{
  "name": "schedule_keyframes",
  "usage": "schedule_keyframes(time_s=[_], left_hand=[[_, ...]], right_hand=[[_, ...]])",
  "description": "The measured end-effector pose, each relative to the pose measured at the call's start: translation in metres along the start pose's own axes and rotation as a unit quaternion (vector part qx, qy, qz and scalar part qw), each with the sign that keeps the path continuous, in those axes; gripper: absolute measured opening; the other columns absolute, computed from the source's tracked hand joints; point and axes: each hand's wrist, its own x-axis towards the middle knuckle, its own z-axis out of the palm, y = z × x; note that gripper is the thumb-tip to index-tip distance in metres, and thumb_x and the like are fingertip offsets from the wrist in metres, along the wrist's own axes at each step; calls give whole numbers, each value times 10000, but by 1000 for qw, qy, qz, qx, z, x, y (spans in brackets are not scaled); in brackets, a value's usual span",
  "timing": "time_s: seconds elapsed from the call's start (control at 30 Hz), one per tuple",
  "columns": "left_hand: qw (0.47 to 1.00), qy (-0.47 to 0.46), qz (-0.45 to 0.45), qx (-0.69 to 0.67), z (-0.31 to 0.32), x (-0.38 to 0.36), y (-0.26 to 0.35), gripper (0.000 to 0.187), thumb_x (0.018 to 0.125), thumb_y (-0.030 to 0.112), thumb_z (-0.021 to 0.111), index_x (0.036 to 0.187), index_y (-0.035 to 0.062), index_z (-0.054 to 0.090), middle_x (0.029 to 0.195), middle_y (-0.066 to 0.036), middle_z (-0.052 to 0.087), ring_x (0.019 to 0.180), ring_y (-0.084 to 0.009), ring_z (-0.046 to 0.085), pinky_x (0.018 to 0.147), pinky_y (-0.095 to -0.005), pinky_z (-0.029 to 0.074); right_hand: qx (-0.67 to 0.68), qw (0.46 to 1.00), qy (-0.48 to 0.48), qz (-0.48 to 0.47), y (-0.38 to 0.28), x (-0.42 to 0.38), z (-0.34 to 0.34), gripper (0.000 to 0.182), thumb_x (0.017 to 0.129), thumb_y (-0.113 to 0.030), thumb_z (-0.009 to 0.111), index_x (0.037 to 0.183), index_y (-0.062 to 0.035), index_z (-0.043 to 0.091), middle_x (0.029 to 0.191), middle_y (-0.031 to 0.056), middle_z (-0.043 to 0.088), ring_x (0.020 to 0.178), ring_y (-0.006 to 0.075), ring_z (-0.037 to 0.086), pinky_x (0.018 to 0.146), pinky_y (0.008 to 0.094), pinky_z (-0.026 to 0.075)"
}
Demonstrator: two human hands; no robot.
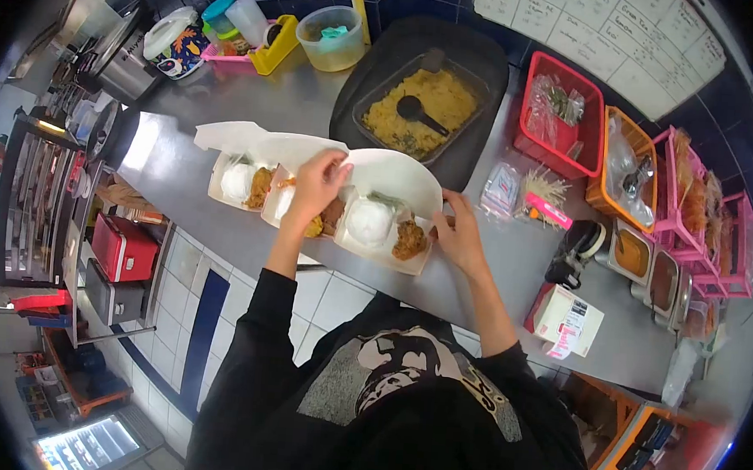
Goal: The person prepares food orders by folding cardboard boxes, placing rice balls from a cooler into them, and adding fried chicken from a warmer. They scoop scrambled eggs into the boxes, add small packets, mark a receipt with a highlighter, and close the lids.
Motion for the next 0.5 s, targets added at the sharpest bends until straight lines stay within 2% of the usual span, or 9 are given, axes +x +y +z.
schedule_keyframes(time_s=[0.03,0.07,0.13,0.2,0.27,0.37,0.4,0.47,0.5], left_hand=[[999,-14,-34,-27,6,-3,4,174,821,125,602,953,13,585,798,-148,594,659,-307,562,614,-376,458],[996,-27,-69,-54,13,-8,8,163,835,117,574,958,10,581,794,-160,592,655,-316,565,612,-380,457],[997,58,-42,8,39,-23,11,166,852,85,479,964,1,568,794,-184,585,688,-348,574,620,-401,453],[996,65,-1,-62,54,-36,17,169,893,75,419,942,15,570,802,-184,592,733,-356,590,667,-394,454],[995,5,-66,-71,62,-49,24,162,880,72,439,974,11,557,850,-191,595,773,-375,572,697,-410,450],[994,-93,-39,33,37,-51,63,274,861,55,449,1119,16,532,968,-213,589,886,-387,563,774,-430,450],[990,-133,-42,13,38,-60,57,319,855,46,450,1168,23,509,1002,-222,578,918,-394,555,803,-434,445],[975,-214,-48,-28,43,-82,41,422,843,28,452,1265,35,463,1070,-240,557,981,-406,538,862,-442,436],[976,-203,-63,-49,42,-88,46,446,840,11,446,1285,39,443,1095,-246,548,996,-412,534,872,-442,433]], right_hand=[[166,982,37,79,1,1,14,223,914,-104,539,1101,12,506,722,46,562,563,96,567,479,251,448],[110,990,76,52,15,7,21,214,920,-117,529,1091,11,510,720,53,564,580,106,576,490,257,453],[0,989,151,0,44,17,32,204,933,-142,509,1072,7,518,717,67,567,612,126,592,514,269,462],[-112,978,160,72,6,13,13,205,902,-120,499,1045,15,556,817,178,589,804,291,624,694,368,482],[-219,969,110,-15,13,9,-24,223,922,-114,439,1054,9,571,924,183,619,896,315,616,782,385,465],[-202,978,25,-37,-1,-23,-63,264,937,-81,402,1132,-16,567,1130,175,590,1091,302,550,942,357,400],[-213,975,2,-57,4,-35,-69,286,942,-67,390,1173,-25,553,1193,168,569,1147,288,523,980,345,377],[-159,987,21,-27,15,-64,-57,302,950,-67,384,1212,-33,531,1227,153,547,1161,261,506,996,331,359],[-133,991,34,-10,16,-74,-50,312,954,-67,381,1232,-38,519,1244,145,536,1169,247,498,1004,324,349]])
